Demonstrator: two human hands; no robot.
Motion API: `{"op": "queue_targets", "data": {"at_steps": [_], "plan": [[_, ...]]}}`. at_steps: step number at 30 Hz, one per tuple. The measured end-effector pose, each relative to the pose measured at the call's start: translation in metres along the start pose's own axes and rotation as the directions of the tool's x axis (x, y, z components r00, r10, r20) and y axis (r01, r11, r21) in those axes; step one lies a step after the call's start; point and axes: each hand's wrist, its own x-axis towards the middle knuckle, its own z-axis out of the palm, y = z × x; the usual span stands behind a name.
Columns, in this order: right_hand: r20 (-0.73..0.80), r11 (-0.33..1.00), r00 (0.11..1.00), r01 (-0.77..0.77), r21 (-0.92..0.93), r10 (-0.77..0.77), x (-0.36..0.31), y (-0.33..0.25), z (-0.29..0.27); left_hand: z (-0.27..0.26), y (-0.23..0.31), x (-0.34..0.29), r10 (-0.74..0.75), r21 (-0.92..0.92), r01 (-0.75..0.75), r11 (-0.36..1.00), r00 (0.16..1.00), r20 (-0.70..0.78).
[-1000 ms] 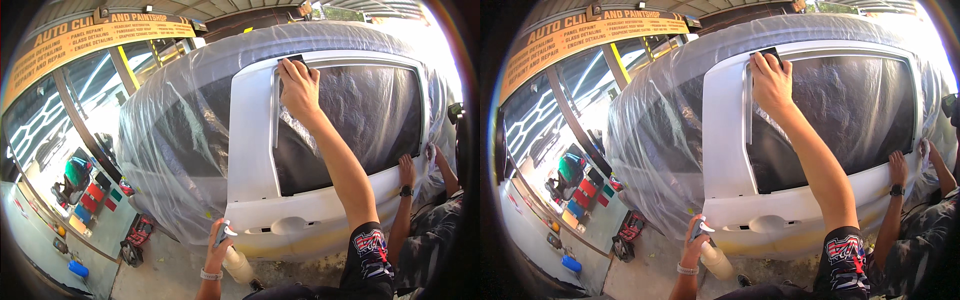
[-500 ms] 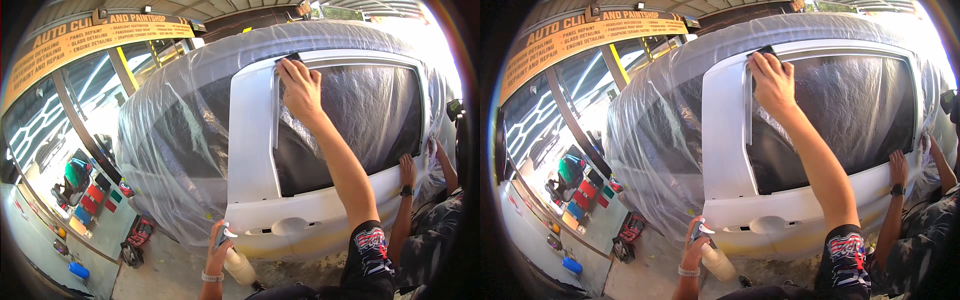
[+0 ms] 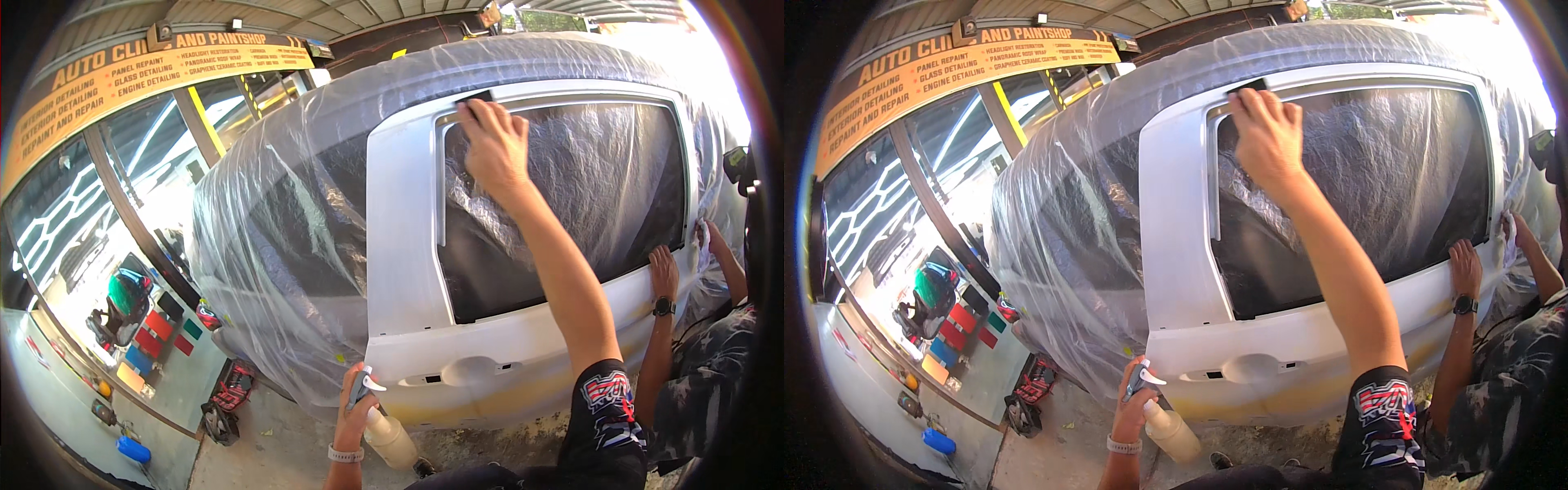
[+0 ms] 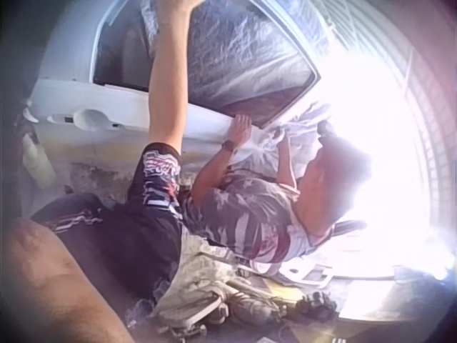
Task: Sanding and preparing a car door panel using a sanding block and water spray.
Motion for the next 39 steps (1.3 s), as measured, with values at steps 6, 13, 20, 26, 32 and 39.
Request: {"op": "queue_targets", "data": {"at_steps": [6, 13, 20, 26, 32, 39], "plan": [[-0.010, 0.977, 0.979, -0.206, -0.063, 0.205, -0.006, 0.023, 0.002, 0.000, -0.012, 0.006, 0.020, -0.011, -0.020, 1.000, 0.999, 0.025], [-0.005, 0.998, 0.999, -0.038, -0.042, 0.038, 0.000, 0.015, -0.001, 0.002, -0.003, 0.002, 0.015, -0.011, -0.015, 1.000, 1.000, -0.001], [-0.067, 0.998, 0.996, -0.056, -0.005, 0.056, -0.003, -0.010, 0.016, -0.002, -0.016, 0.008, 0.027, 0.049, -0.028, 0.998, 0.999, 0.016], [-0.106, 0.996, 0.991, -0.084, -0.032, 0.081, -0.002, 0.034, 0.000, -0.005, -0.014, 0.006, 0.084, 0.049, -0.087, 0.995, 0.995, 0.054], [-0.066, 0.998, 0.996, -0.065, 0.011, 0.066, -0.006, -0.021, 0.024, 0.004, -0.004, 0.002, 0.020, 0.059, -0.019, 0.998, 1.000, -0.017], [-0.089, 0.979, 0.985, -0.161, -0.126, 0.150, -0.011, 0.034, 0.010, 0.006, 0.000, 0.000, 0.024, 0.031, -0.024, 0.999, 1.000, 0.019]]}}
